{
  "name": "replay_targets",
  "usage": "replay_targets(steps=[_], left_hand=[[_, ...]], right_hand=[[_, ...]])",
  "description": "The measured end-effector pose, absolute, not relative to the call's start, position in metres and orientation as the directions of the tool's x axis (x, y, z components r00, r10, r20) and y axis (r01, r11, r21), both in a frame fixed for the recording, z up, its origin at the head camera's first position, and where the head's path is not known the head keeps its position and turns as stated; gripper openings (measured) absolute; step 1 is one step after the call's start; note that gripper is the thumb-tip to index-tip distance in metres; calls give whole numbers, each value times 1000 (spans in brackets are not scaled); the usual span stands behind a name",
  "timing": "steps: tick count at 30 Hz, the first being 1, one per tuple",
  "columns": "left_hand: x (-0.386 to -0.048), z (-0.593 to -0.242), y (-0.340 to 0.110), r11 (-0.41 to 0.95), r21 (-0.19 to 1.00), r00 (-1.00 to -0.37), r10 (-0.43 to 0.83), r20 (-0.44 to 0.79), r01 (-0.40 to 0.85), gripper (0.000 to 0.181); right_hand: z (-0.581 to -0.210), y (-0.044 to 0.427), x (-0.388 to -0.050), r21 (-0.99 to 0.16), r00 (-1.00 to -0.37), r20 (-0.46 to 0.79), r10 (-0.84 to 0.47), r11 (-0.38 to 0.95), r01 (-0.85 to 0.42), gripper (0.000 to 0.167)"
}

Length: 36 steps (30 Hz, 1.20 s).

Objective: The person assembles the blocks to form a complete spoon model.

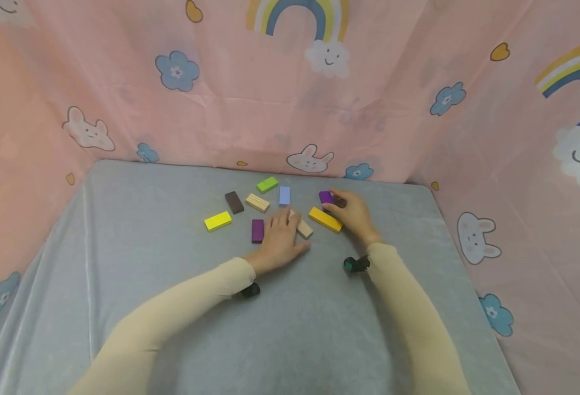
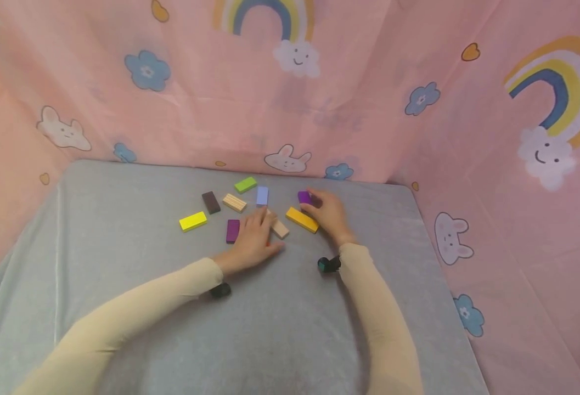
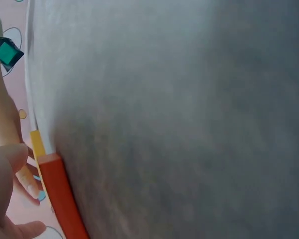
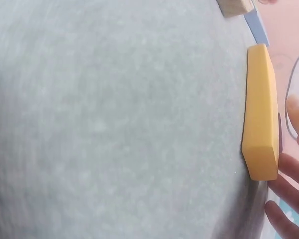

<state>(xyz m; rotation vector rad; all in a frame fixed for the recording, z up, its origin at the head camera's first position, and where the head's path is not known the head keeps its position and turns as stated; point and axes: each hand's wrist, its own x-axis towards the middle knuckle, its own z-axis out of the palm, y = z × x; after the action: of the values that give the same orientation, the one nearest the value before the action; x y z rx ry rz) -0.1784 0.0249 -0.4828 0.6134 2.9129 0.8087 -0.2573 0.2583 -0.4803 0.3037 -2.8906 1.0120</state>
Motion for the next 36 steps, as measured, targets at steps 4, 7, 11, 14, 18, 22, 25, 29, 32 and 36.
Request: replay_targets(steps=[4,7,11,14,18,22,25,29,32,36], left_hand=[[-178,-484,30,818,481,-938,344,29,315,74],[-180,-485,33,834,474,-951,307,25,281,69],[-184,-488,34,834,494,-965,259,44,246,61],[-186,-491,35,832,498,-967,245,67,245,58],[-187,-490,36,836,488,-966,244,79,251,58],[-188,-489,37,838,486,-967,243,74,248,57],[-188,-490,37,839,484,-967,244,77,251,56],[-187,-491,37,839,483,-966,245,77,251,55],[-186,-490,35,839,480,-965,253,73,256,54],[-182,-486,29,834,471,-955,288,71,287,55]], right_hand=[[-481,255,-257,-585,-979,133,-155,785,-204,57],[-481,253,-258,-571,-980,130,-148,797,-196,56],[-482,252,-260,-562,-984,118,-132,808,-176,55],[-483,251,-260,-563,-986,115,-117,811,-162,54],[-483,251,-260,-574,-988,115,-103,805,-150,53],[-483,252,-259,-578,-988,118,-104,801,-153,54],[-484,252,-259,-569,-986,125,-111,806,-162,54],[-485,252,-259,-554,-984,133,-116,814,-171,54],[-486,252,-258,-551,-984,133,-119,816,-173,54],[-487,252,-257,-552,-984,131,-119,816,-172,52]])
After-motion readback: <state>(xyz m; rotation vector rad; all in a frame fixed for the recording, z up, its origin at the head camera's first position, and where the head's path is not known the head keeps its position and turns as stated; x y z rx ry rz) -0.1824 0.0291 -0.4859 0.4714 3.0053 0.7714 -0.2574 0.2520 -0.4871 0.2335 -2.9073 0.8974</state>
